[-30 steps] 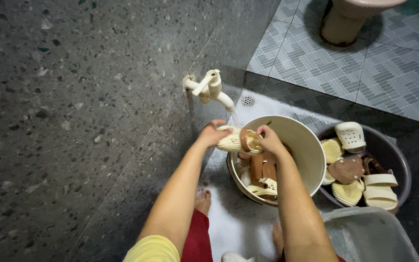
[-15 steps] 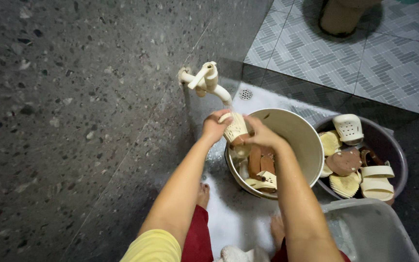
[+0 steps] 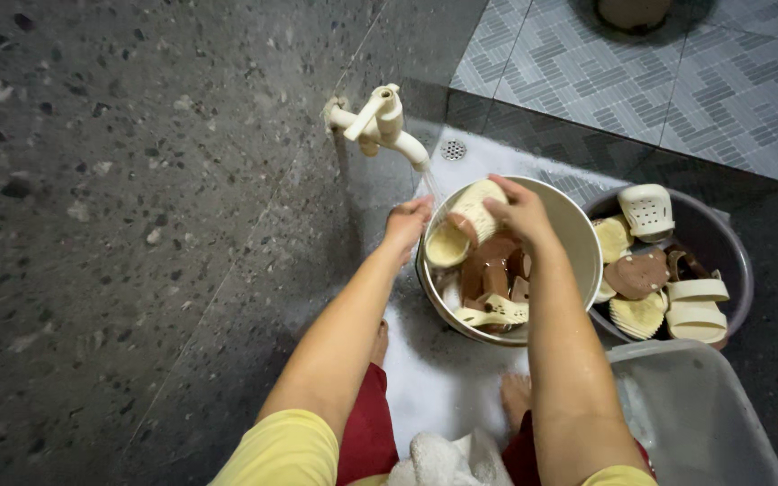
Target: The person washes multiple slippers by hand under a running tap, scrubbing them with water and placing them into a nearby basin. The person handles each slipper individually, rinses them, and transfers them to a separate container.
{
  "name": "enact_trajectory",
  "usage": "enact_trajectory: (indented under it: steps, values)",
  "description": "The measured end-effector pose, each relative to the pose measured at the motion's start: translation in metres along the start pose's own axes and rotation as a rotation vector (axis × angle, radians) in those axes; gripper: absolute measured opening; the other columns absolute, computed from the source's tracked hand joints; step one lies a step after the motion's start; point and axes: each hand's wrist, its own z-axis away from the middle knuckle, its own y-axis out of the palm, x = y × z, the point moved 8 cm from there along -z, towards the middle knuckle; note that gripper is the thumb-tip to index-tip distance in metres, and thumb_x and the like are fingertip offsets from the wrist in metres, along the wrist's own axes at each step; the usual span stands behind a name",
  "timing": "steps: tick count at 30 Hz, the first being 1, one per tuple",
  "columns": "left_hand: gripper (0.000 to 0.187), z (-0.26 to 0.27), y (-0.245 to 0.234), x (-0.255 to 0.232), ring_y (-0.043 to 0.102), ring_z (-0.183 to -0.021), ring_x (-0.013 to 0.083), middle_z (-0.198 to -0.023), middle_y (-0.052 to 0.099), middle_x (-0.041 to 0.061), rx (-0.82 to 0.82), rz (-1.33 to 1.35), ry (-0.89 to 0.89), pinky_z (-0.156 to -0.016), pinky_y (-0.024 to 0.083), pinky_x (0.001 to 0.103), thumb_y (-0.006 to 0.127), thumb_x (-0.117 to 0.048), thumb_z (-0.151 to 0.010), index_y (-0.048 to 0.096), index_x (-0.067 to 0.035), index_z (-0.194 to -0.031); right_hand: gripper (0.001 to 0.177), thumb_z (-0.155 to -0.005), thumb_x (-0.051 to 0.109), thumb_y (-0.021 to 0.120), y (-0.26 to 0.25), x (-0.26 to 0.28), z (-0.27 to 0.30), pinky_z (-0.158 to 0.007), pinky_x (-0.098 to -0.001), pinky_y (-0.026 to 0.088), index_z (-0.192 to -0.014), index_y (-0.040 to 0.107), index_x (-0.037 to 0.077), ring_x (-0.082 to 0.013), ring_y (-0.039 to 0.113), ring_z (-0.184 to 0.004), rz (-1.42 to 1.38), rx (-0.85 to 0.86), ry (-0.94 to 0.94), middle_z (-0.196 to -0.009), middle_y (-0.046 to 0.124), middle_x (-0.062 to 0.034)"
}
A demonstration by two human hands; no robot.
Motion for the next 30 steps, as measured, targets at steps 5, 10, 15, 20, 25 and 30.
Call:
enact_trajectory:
  steps: [5,10,15,20,25,30]
  values:
    - [0.035,-0.004,-0.002,0.022,0.066,-0.087,0.0158,-0.106,0.076,0.013,0.007,-0.106,-0.037,-0.081,0.053,0.029,0.064,-0.019,-0.098,0.074,0.000,-0.125,0.053,-0.095,0.020,0.059,-0.011,-0.084,0.008,-0.065,-0.0389,0.067,-0.148,0.053,0.026,-0.0252,0.076,-0.093,-0.435,-0.044,0.373,-0.125,0.071,-0.0102]
    - [0.036,-0.010,-0.004,0.027,0.073,-0.089,0.0162,-0.107,0.077,0.010,0.034,0.063,-0.126,-0.079,0.058,0.027,0.070,-0.011,-0.088,0.072,0.002,-0.121,0.046,-0.102,0.024,0.055,0.020,-0.140,0.000,-0.070,-0.0344,0.067,-0.147,0.055,0.025,-0.0185,0.075,-0.093,-0.541,0.130,0.408,-0.121,0.070,-0.0048]
    - [0.034,-0.003,-0.020,0.011,0.073,-0.085,0.0204,-0.104,0.077,0.013,0.039,0.136,-0.226,-0.074,0.059,0.032,0.069,-0.012,-0.089,0.072,0.002,-0.121,0.047,-0.102,0.024,0.061,0.053,-0.148,-0.007,-0.071,-0.0339,0.066,-0.148,0.057,0.026,-0.0144,0.071,-0.086,-0.725,0.321,0.380,-0.117,0.070,-0.0022]
    - [0.028,-0.004,-0.038,-0.007,0.076,-0.081,0.0204,-0.102,0.079,0.013,0.085,0.182,-0.235,-0.072,0.061,0.033,0.066,-0.016,-0.091,0.073,-0.001,-0.114,0.046,-0.100,0.029,0.060,0.062,-0.126,-0.011,-0.072,-0.0354,0.067,-0.145,0.055,0.018,-0.0138,0.076,-0.089,-0.597,0.223,0.369,-0.115,0.071,-0.0036]
    - [0.025,-0.004,-0.063,-0.003,0.072,-0.079,0.0223,-0.098,0.076,0.010,0.000,0.207,-0.433,-0.068,0.060,0.037,0.065,-0.031,-0.098,0.073,-0.008,-0.103,0.041,-0.100,0.031,0.061,0.069,-0.107,-0.013,-0.064,-0.0311,0.063,-0.136,0.059,0.011,-0.0208,0.075,-0.080,-0.552,0.289,0.362,-0.103,0.075,-0.0091]
    - [0.031,0.000,-0.051,-0.008,0.074,-0.083,0.0226,-0.100,0.077,0.010,0.147,0.255,-0.410,-0.072,0.062,0.041,0.059,-0.036,-0.098,0.072,-0.009,-0.106,0.031,-0.106,0.032,0.060,0.070,-0.118,-0.019,-0.052,-0.0256,0.059,-0.118,0.064,0.004,-0.0149,0.071,-0.068,-0.677,0.418,0.336,-0.094,0.074,-0.0081]
